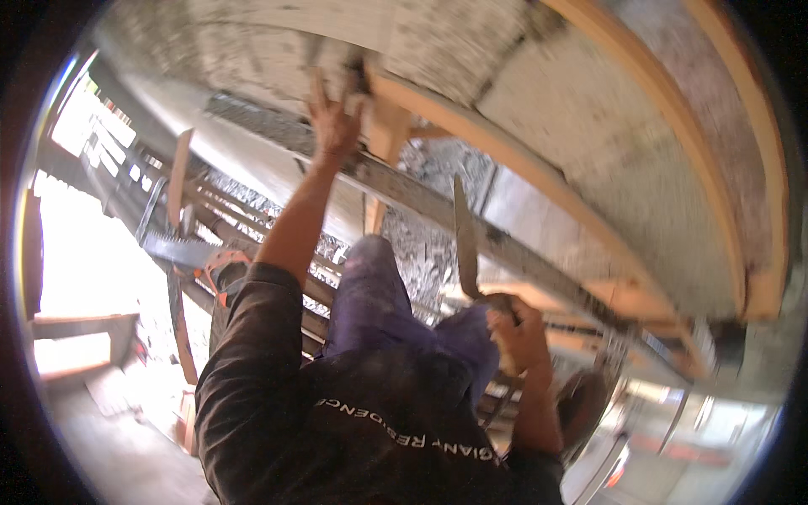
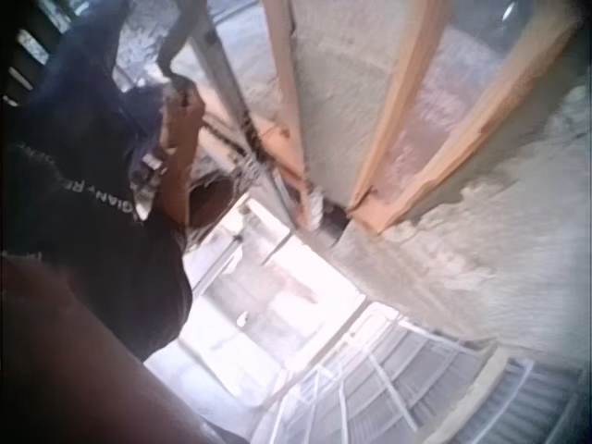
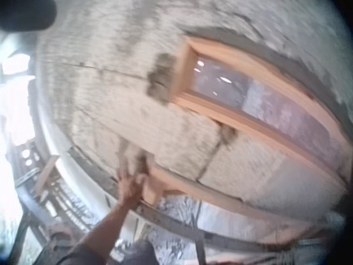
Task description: The person applies grout to the gaps between tiles on a curved ceiling using a trowel. They scoop grout from a bucket, spread it into the joints, and smooth the surface repeatedly.
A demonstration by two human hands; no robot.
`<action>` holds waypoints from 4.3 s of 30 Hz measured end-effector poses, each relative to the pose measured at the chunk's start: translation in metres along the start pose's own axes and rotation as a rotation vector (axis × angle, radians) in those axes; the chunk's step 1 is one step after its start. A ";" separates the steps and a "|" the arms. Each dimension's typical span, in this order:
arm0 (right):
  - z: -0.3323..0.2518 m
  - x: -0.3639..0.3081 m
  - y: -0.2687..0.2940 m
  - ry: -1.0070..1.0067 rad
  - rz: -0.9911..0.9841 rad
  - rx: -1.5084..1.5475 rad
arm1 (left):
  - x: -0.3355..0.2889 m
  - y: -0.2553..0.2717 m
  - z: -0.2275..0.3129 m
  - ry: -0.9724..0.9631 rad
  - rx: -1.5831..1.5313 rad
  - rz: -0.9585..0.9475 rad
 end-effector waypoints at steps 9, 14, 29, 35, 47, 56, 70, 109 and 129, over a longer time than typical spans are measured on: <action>0.102 -0.216 0.205 -0.511 0.807 -0.399 | -0.086 0.037 0.166 -0.295 -0.454 0.178; 0.202 -0.302 0.245 -1.000 0.599 -0.603 | -0.190 -0.001 0.355 -0.488 -1.054 -0.503; 0.362 -0.207 0.180 -0.685 0.301 -0.901 | -0.358 0.056 0.573 -1.399 -1.071 -1.215; 0.362 -0.231 0.177 -0.749 0.115 -0.645 | -0.362 0.054 0.575 -1.423 -1.027 -1.260; 0.380 -0.274 0.204 -0.692 0.438 0.035 | -0.331 0.052 0.574 -1.324 -1.149 -1.290; 0.301 -0.289 0.214 -0.771 0.454 0.110 | -0.199 0.050 0.346 -0.204 -0.997 -0.916; -0.020 -0.051 0.123 0.045 0.184 -0.558 | 0.053 0.057 -0.013 0.101 -0.133 0.261; -0.309 0.052 -0.014 0.227 -0.013 -0.701 | 0.034 0.007 0.064 0.678 -0.889 0.221; -0.192 0.020 0.073 0.204 0.102 -0.512 | 0.070 0.037 0.036 0.105 -0.159 -0.095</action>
Point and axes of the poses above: each hand's wrist, its own x-axis towards the middle knuckle, its own y-axis out of the back of the hand, z = x × y, the point moved 6 cm from there along x, towards the middle knuckle, and after that the axes turned 10 degrees about -y, right-handed, at the moved point
